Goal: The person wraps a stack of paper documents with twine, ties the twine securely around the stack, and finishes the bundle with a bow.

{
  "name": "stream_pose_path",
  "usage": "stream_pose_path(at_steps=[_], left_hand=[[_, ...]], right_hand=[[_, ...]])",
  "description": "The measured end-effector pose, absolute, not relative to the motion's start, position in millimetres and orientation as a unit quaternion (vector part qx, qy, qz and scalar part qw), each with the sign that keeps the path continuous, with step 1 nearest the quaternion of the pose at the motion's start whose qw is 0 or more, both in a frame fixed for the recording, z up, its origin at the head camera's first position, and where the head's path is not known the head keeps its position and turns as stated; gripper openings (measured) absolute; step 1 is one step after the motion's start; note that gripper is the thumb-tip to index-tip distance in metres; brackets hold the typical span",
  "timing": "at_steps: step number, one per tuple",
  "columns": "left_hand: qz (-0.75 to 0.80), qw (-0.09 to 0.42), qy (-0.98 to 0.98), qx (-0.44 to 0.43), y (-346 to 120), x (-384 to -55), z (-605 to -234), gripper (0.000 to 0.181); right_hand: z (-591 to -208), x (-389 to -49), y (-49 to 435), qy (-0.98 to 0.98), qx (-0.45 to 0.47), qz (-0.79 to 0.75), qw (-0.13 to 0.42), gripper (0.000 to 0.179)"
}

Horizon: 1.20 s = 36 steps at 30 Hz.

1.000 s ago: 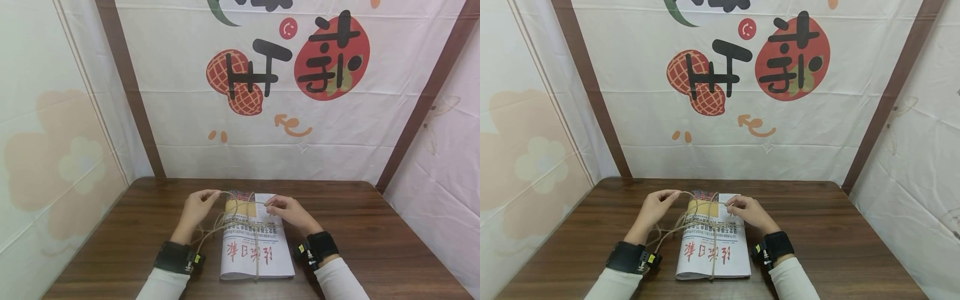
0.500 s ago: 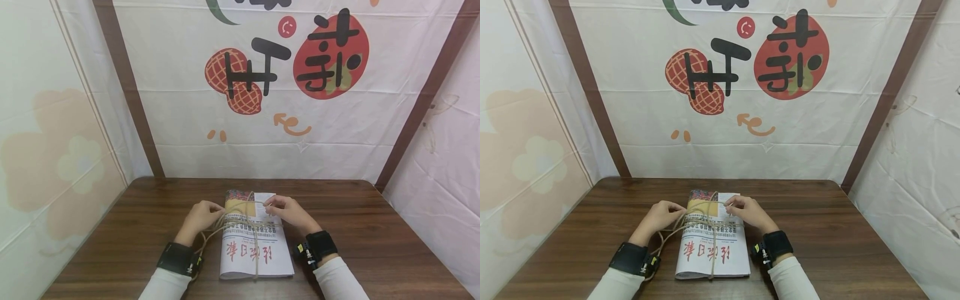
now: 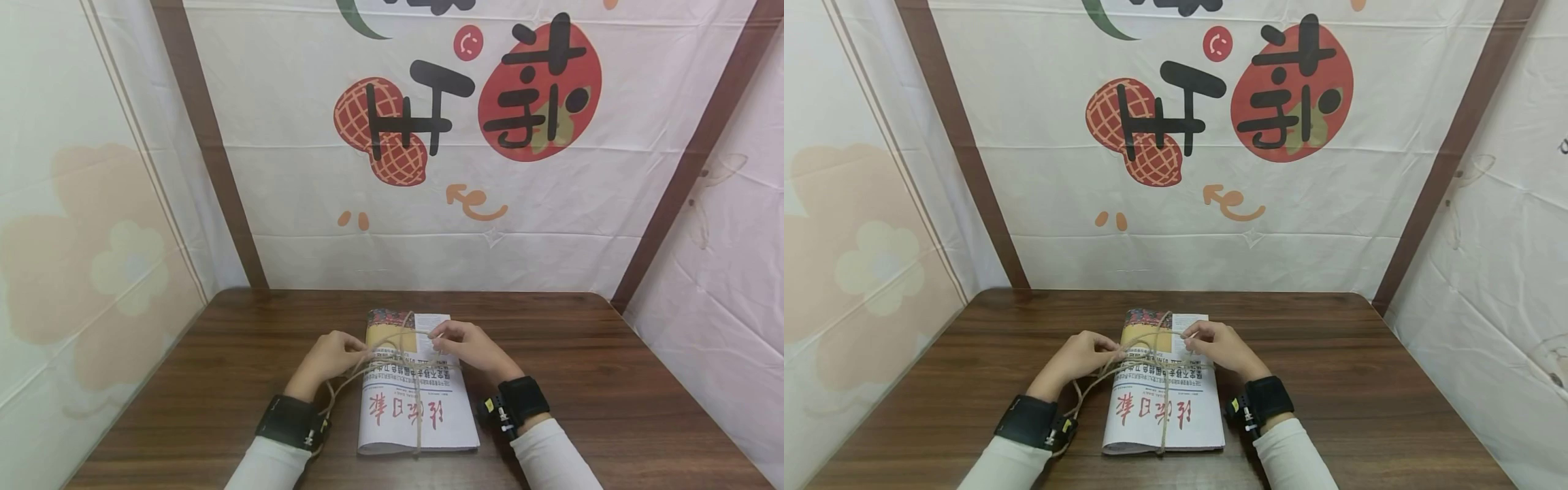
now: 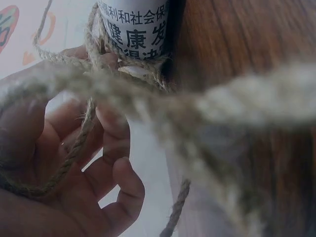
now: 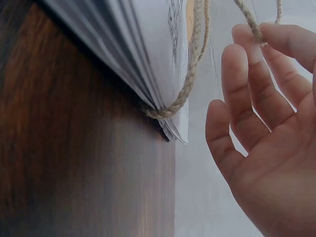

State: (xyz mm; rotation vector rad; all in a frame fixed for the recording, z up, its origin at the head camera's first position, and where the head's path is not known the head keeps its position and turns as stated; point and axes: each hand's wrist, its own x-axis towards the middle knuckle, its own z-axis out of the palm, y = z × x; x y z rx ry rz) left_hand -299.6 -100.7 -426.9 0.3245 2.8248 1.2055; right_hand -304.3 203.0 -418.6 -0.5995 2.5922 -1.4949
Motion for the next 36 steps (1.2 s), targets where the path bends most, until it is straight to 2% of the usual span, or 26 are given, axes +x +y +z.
stream_pose_path(at_steps=[5,14,22,30,36], left_hand=[[0.409,0.041,0.904,0.117,-103.0,-298.7,-423.8,0.022],[0.464,0.119,0.863,0.159,-104.4,-298.2,-419.2,0.035],[0.457,0.136,0.855,0.205,-105.7,-298.4,-419.3,0.032],[0.489,0.152,0.824,0.242,-106.3,-297.8,-417.4,0.039],[0.484,0.147,0.829,0.239,-104.8,-297.4,-416.6,0.038]], right_hand=[[-403.4,-292.6,198.8,0.849,-0.194,-0.489,0.046,0.019],[-431.7,-314.2,204.5,0.851,-0.188,-0.487,0.049,0.024],[-434.7,-317.3,207.9,0.853,-0.191,-0.482,0.053,0.028],[-436.0,-317.8,205.5,0.86,-0.18,-0.476,0.043,0.02],[-432.9,-315.8,202.7,0.867,-0.208,-0.453,-0.005,0.01]])
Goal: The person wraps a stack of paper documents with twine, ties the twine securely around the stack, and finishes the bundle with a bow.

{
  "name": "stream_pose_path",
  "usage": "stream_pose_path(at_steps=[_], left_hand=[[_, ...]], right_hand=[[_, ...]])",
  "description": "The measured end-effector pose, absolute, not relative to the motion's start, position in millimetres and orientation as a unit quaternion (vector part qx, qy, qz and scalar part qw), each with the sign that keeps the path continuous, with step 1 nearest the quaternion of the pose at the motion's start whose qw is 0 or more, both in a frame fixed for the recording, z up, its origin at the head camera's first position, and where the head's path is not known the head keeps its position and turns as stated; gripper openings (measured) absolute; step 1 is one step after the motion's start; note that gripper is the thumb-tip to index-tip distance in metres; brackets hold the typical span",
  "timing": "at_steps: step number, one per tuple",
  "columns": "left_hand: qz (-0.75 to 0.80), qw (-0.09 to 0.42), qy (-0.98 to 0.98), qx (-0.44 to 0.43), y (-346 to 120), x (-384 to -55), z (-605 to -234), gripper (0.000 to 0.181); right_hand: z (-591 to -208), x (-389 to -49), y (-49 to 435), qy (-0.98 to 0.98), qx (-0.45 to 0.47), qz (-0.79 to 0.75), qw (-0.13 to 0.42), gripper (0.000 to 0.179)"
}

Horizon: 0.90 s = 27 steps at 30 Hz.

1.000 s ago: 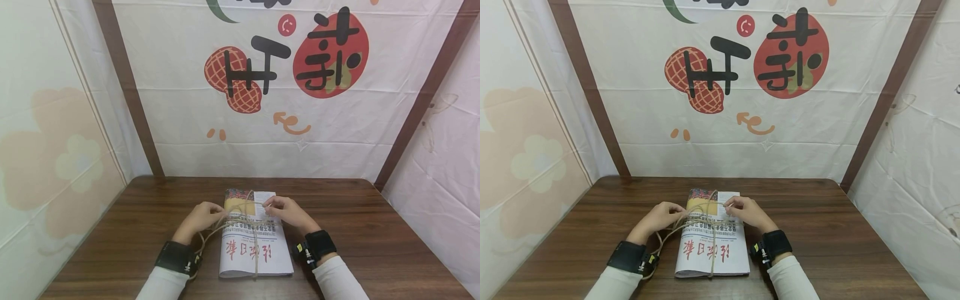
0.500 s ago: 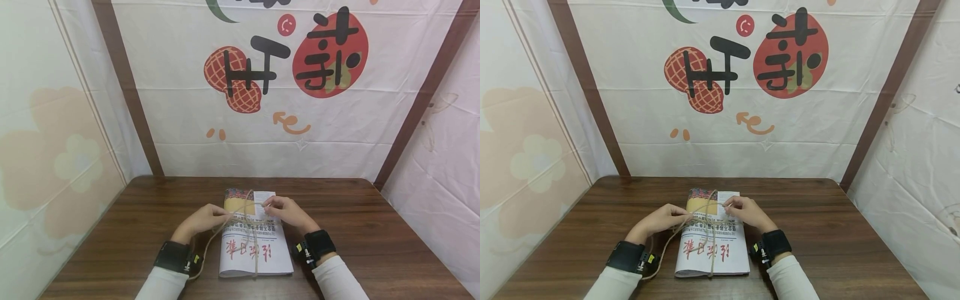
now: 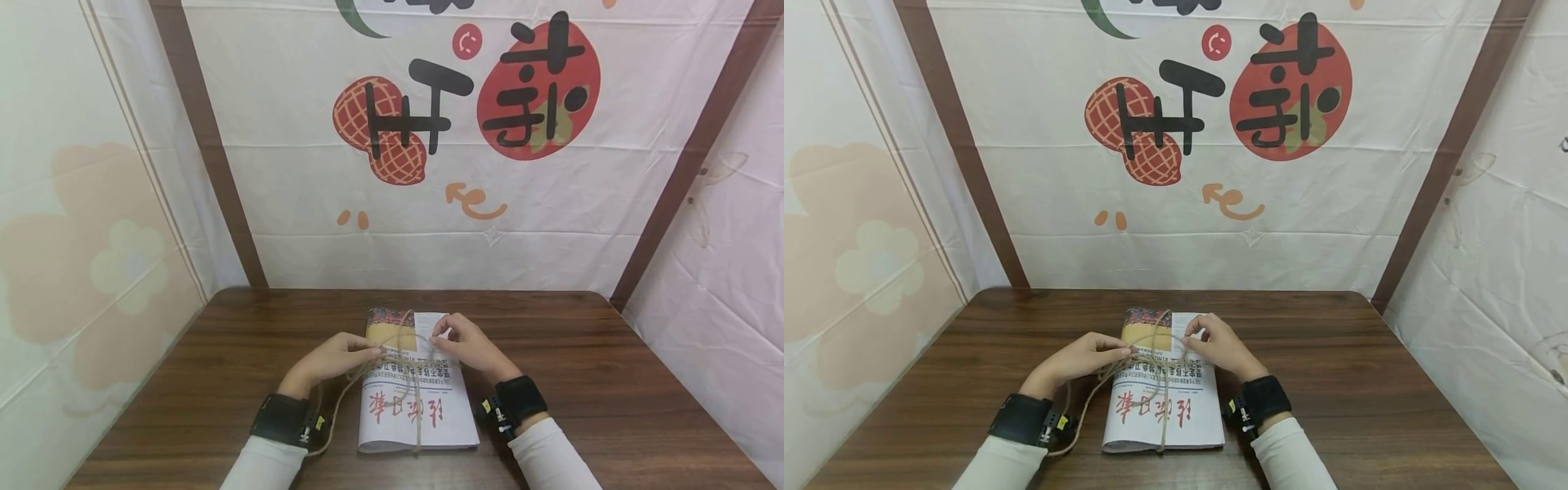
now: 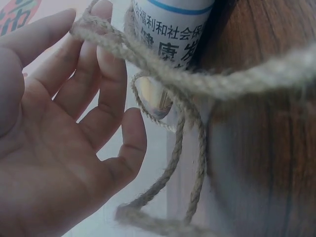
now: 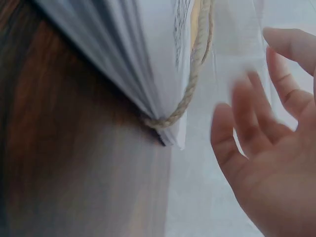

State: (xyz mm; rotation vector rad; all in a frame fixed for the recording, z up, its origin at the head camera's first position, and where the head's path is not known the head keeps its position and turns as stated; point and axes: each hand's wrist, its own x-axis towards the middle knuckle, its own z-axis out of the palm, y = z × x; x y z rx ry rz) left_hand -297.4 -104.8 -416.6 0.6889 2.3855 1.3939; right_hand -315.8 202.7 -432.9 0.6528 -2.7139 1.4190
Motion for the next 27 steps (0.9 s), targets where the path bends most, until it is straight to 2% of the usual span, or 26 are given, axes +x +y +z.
stream_pose_path(at_steps=[4,8,16,22,27], left_hand=[[0.481,0.145,0.832,0.234,-103.5,-298.0,-417.1,0.037],[0.477,0.145,0.834,0.236,-102.7,-298.3,-417.0,0.037],[0.476,0.14,0.834,0.24,-102.6,-295.2,-414.7,0.036],[0.481,0.145,0.829,0.246,-103.1,-293.7,-410.6,0.037],[0.511,0.149,0.816,0.227,-117.1,-294.9,-408.3,0.041]], right_hand=[[-428.3,-312.8,199.1,-0.867,0.225,0.444,0.001,0.008],[-425.1,-310.1,193.2,-0.869,0.257,0.423,-0.03,0.015],[-428.1,-304.7,174.2,-0.862,0.32,0.389,-0.046,0.026],[-429.3,-302.2,166.8,-0.859,0.347,0.374,-0.04,0.009],[-426.5,-301.3,170.8,-0.858,0.309,0.406,-0.058,0.005]])
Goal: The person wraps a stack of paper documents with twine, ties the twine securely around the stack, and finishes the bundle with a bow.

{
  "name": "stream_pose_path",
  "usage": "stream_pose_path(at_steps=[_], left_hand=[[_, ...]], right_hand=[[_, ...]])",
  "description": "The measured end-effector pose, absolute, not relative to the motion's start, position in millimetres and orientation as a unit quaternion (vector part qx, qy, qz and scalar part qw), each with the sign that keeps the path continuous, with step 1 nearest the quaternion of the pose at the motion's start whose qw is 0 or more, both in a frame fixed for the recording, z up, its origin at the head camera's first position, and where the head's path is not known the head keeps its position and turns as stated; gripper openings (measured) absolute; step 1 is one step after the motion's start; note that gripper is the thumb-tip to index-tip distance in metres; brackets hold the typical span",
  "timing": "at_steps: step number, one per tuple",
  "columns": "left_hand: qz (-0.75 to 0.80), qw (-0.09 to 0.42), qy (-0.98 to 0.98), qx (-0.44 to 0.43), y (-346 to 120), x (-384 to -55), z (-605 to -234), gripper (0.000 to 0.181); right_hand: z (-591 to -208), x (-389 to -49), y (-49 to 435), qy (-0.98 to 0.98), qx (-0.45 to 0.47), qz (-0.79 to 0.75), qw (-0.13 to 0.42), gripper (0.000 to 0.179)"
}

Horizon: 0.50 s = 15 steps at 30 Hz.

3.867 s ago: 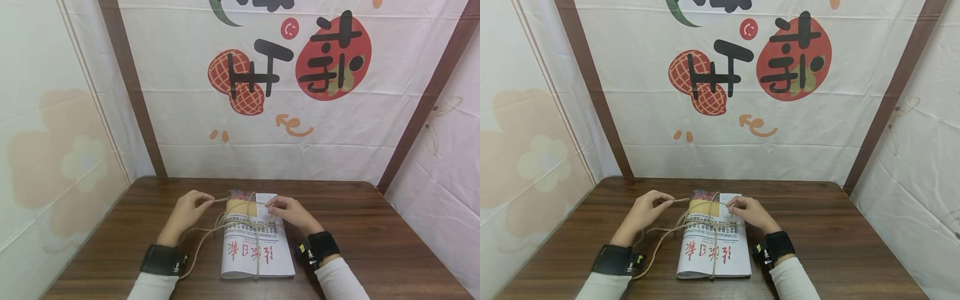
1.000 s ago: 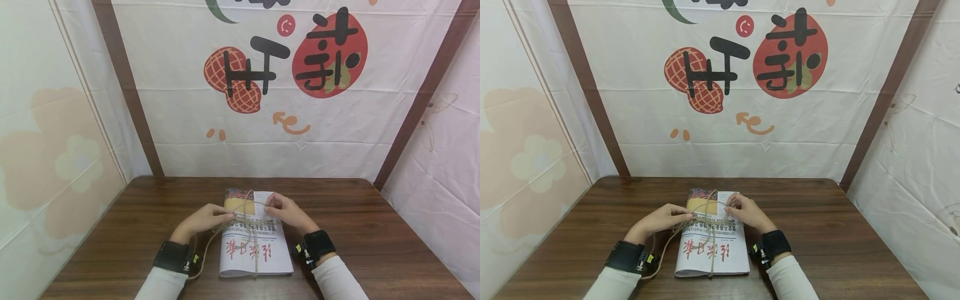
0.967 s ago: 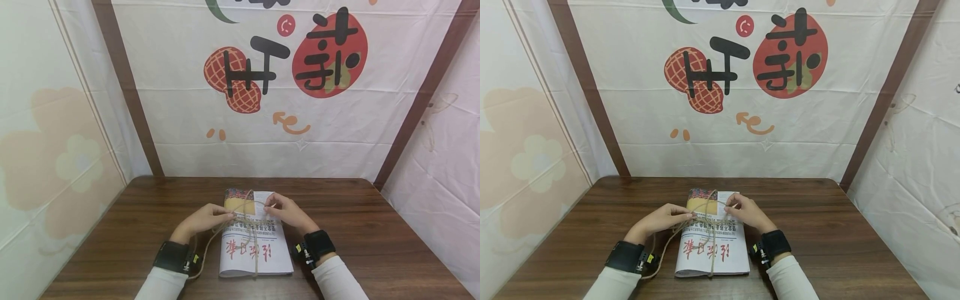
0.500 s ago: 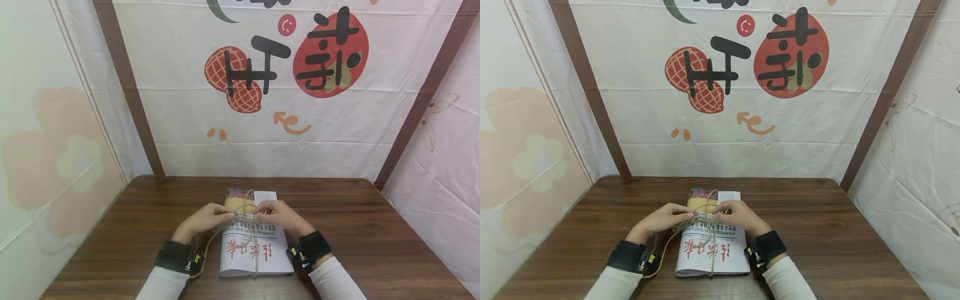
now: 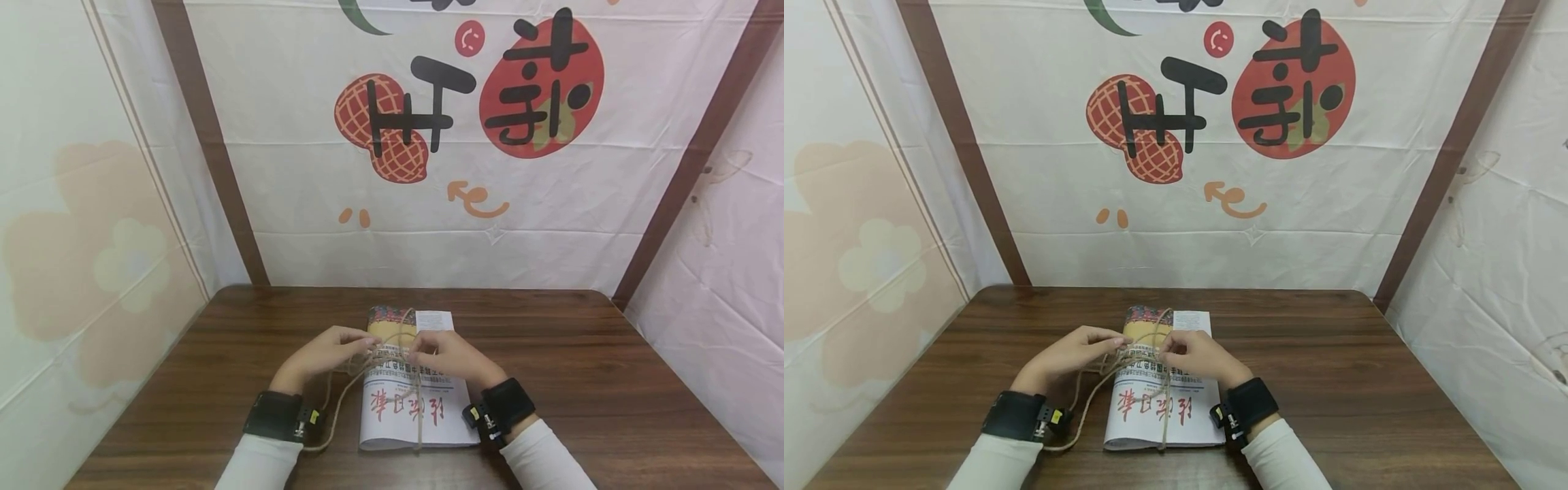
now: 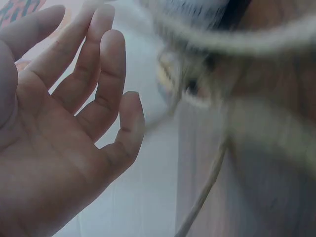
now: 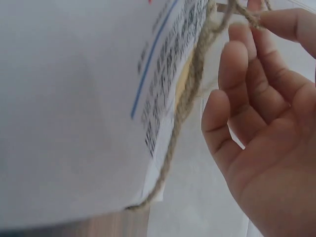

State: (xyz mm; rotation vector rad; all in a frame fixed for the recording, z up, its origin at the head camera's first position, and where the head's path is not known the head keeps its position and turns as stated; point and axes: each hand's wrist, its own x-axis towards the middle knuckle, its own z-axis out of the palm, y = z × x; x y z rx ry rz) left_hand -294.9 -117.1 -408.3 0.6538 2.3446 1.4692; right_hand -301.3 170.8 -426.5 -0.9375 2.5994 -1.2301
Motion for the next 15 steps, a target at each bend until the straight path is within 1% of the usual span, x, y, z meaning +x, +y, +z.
stream_pose_path(at_steps=[5,11,13,15], left_hand=[[0.507,0.115,0.824,0.224,-136.9,-296.6,-406.7,0.045],[0.442,0.033,0.876,0.19,-150.8,-299.0,-406.0,0.035],[0.412,0.019,0.894,0.174,-154.0,-299.3,-407.3,0.031],[0.378,0.022,0.911,0.166,-157.7,-298.5,-409.1,0.026]], right_hand=[[-422.9,-301.0,175.1,0.855,-0.282,-0.43,0.064,0.007],[-421.9,-302.6,179.4,0.849,-0.272,-0.448,0.062,0.019],[-421.8,-303.6,181.6,0.849,-0.273,-0.449,0.059,0.022],[-421.2,-304.3,184.2,0.847,-0.276,-0.451,0.057,0.024]])
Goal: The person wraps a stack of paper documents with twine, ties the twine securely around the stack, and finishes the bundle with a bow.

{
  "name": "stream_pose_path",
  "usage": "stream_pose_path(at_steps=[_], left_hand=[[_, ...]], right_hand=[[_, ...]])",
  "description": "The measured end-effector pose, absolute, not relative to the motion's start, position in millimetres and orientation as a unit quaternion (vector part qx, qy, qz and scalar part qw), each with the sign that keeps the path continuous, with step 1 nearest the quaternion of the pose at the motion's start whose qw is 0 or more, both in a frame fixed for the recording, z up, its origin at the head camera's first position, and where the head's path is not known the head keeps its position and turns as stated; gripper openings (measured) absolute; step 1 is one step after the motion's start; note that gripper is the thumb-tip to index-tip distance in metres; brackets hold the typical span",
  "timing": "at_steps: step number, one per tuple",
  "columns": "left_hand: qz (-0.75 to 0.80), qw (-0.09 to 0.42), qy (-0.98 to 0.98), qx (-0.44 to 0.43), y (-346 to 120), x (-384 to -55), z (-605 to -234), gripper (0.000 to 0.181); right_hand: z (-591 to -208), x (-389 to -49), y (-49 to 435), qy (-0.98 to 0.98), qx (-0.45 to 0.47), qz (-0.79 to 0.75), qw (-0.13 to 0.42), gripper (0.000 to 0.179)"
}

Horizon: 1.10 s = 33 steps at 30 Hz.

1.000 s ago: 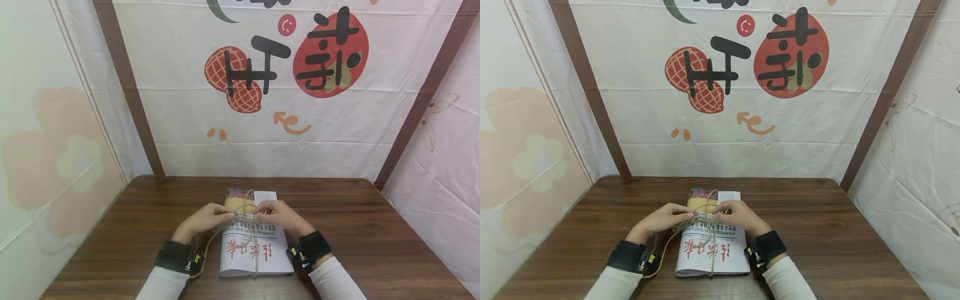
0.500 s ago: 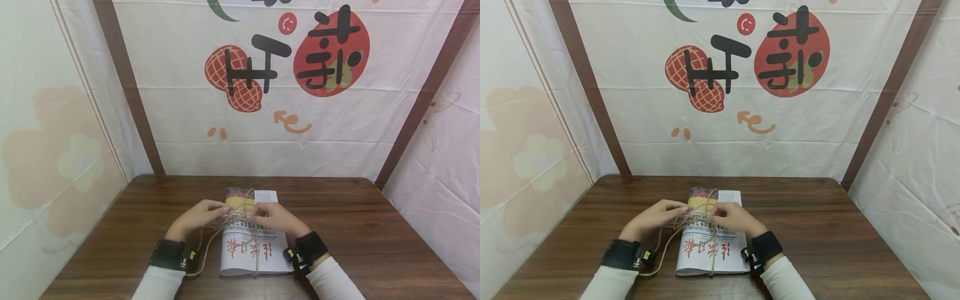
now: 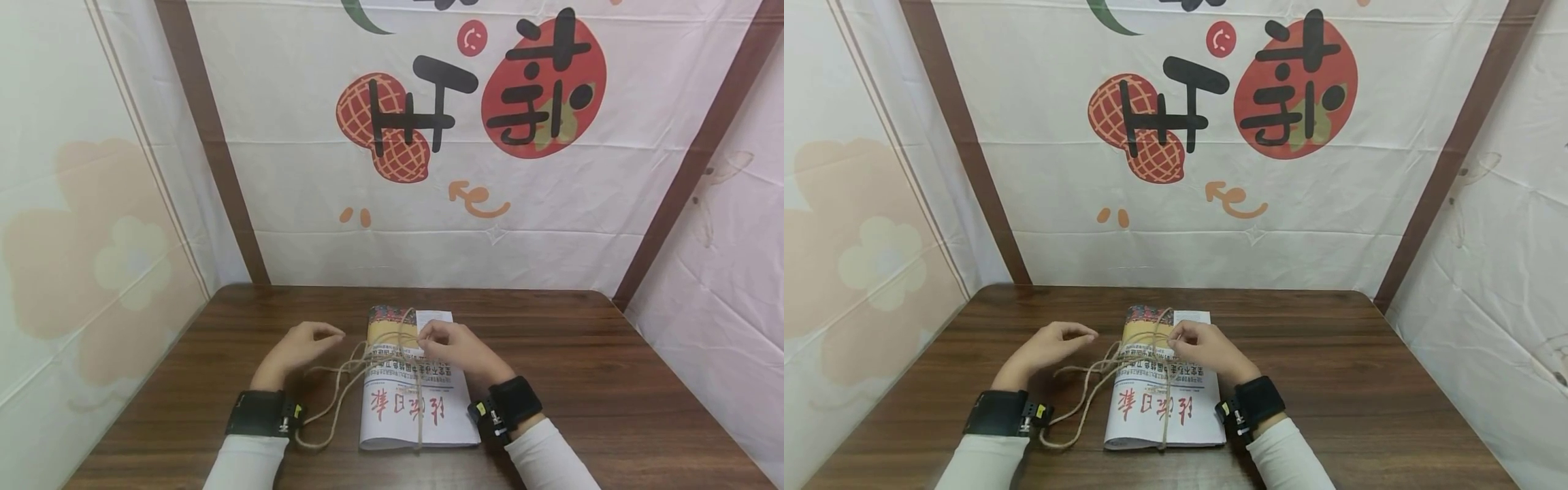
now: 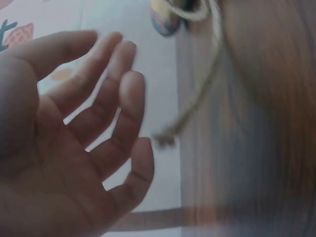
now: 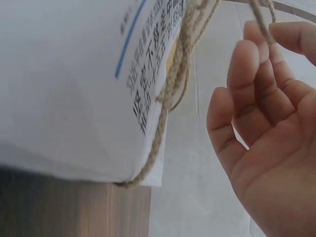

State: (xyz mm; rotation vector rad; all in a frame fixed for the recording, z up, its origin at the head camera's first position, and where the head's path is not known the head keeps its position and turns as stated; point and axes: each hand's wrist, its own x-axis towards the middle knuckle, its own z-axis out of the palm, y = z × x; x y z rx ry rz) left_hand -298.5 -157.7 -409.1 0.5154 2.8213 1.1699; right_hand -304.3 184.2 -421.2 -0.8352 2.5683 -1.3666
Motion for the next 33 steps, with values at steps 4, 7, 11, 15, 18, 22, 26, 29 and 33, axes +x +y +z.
stream_pose_path(at_steps=[4,7,11,15,18,22,26,29,33], left_hand=[[0.334,0.09,0.925,0.158,-165.9,-293.9,-411.9,0.022],[0.319,0.137,0.926,0.151,-171.4,-290.5,-414.5,0.026],[0.299,0.146,0.932,0.146,-176.5,-289.0,-421.0,0.021],[0.298,0.144,0.932,0.15,-181.9,-289.2,-424.4,0.012],[0.335,0.131,0.92,0.157,-189.3,-290.8,-423.4,0.013],[0.397,0.079,0.9,0.159,-206.4,-292.9,-418.8,0.02],[0.433,0.012,0.893,0.121,-230.7,-289.6,-412.0,0.031],[0.439,-0.027,0.896,0.068,-250.1,-283.5,-407.0,0.041],[0.427,-0.05,0.902,0.016,-276.1,-274.1,-404.4,0.051]], right_hand=[[-418.0,-304.4,190.2,0.846,-0.262,-0.461,0.052,0.026],[-415.6,-304.6,195.3,0.849,-0.236,-0.47,0.048,0.025],[-414.4,-305.9,203.3,0.849,-0.213,-0.48,0.052,0.026],[-414.1,-308.2,213.0,0.849,-0.213,-0.482,0.046,0.03],[-413.9,-310.1,222.5,0.85,-0.204,-0.484,0.038,0.033],[-414.4,-312.2,240.0,0.851,-0.175,-0.495,0.03,0.033],[-416.9,-313.6,266.7,0.853,-0.154,-0.499,0.0,0.03],[-418.9,-312.5,291.9,0.848,-0.129,-0.514,-0.019,0.031],[-420.8,-308.0,324.6,0.836,-0.078,-0.543,-0.029,0.038]])
